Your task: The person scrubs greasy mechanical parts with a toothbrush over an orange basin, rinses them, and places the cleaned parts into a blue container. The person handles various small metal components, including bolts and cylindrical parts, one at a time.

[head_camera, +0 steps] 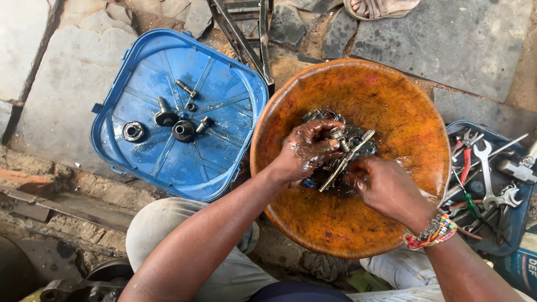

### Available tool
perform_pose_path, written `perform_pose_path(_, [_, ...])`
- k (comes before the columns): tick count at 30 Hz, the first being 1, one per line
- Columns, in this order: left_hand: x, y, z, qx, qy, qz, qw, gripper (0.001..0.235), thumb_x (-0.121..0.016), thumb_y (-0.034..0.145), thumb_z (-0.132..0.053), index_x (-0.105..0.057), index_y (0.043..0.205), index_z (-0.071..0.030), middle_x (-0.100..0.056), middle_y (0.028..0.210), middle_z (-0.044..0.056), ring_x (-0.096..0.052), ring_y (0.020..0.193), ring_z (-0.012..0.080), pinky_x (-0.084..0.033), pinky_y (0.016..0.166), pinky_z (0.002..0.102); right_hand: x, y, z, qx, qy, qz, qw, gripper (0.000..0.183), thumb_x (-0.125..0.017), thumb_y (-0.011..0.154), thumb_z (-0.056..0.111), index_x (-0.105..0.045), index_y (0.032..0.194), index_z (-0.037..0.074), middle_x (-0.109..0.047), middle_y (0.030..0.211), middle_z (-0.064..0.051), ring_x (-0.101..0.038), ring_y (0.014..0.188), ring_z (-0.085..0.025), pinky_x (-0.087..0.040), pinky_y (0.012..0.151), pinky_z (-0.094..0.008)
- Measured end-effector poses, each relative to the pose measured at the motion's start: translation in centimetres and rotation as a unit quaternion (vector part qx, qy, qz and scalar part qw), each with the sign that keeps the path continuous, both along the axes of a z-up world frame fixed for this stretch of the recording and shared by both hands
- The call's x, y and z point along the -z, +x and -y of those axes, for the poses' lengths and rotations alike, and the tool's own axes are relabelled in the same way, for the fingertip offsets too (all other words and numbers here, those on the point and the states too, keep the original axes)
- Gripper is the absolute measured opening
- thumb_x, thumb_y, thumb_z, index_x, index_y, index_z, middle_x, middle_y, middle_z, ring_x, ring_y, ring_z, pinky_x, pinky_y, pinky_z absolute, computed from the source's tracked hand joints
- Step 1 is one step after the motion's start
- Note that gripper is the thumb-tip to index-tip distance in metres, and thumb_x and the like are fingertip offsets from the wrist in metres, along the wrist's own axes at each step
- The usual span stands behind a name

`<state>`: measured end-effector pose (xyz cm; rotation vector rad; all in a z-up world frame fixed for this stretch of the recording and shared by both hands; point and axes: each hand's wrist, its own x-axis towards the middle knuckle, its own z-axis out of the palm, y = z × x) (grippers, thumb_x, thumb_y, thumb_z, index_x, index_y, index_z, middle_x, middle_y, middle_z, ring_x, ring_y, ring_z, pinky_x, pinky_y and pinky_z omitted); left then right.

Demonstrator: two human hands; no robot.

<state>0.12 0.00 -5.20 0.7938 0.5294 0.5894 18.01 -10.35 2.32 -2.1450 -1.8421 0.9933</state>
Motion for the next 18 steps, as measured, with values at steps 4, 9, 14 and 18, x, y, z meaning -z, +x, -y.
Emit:
perform_pose_path(4, [-0.2, -0.4, -0.2, 0.043, -0.023, -0.016, 0.999, 0.032, -0.066, 0.097, 0.003, -0.065, 0.129, -0.003, -0.069, 0.114, 0.009, -0.067, 0.106, 0.0163, -0.062, 0.097, 0.032, 0.8, -0.3, -0.2, 0.164, 0.083, -0.200, 0.962, 0.032, -0.075, 0.088, 0.009, -0.067, 0.118, -0.002, -0.078, 0.097, -0.012, -0.072, 0.087, -0.014, -0.060, 0.078, -0.032])
perform_pose_path(9, [-0.8, -0.3, -0.1, 0.039, 0.089, -0.028, 0.995, 0.027, -0.070, 0.095, 0.000, -0.065, 0.122, -0.002, -0.071, 0.110, 0.005, -0.070, 0.103, 0.0123, -0.063, 0.093, 0.029, 1.5, -0.4, 0.3, 0.182, 0.133, -0.198, 0.954, 0.025, -0.071, 0.092, 0.002, -0.071, 0.117, -0.002, -0.078, 0.102, -0.010, -0.071, 0.090, -0.011, -0.059, 0.080, -0.028])
perform_pose_path(14, [-2.6, -1.2, 0.0, 0.022, 0.231, -0.141, 0.962, 0.023, -0.081, 0.091, -0.013, -0.070, 0.108, -0.002, -0.070, 0.088, 0.000, -0.060, 0.079, 0.0058, -0.053, 0.069, 0.025, 0.8, -0.6, -0.1, 0.162, 0.141, -0.241, 0.947, 0.028, -0.070, 0.092, 0.001, -0.070, 0.120, -0.001, -0.076, 0.108, -0.007, -0.070, 0.097, -0.010, -0.057, 0.084, -0.027])
perform_pose_path(18, [-4.1, -2.2, -0.2, 0.010, 0.252, -0.134, 0.958, 0.021, -0.082, 0.091, -0.019, -0.072, 0.100, -0.003, -0.070, 0.085, -0.001, -0.059, 0.077, 0.0037, -0.051, 0.067, 0.024, -1.2, -1.7, -0.5, 0.148, 0.144, -0.251, 0.946, 0.028, -0.071, 0.094, 0.005, -0.071, 0.122, 0.001, -0.077, 0.107, -0.006, -0.068, 0.095, -0.009, -0.056, 0.082, -0.026])
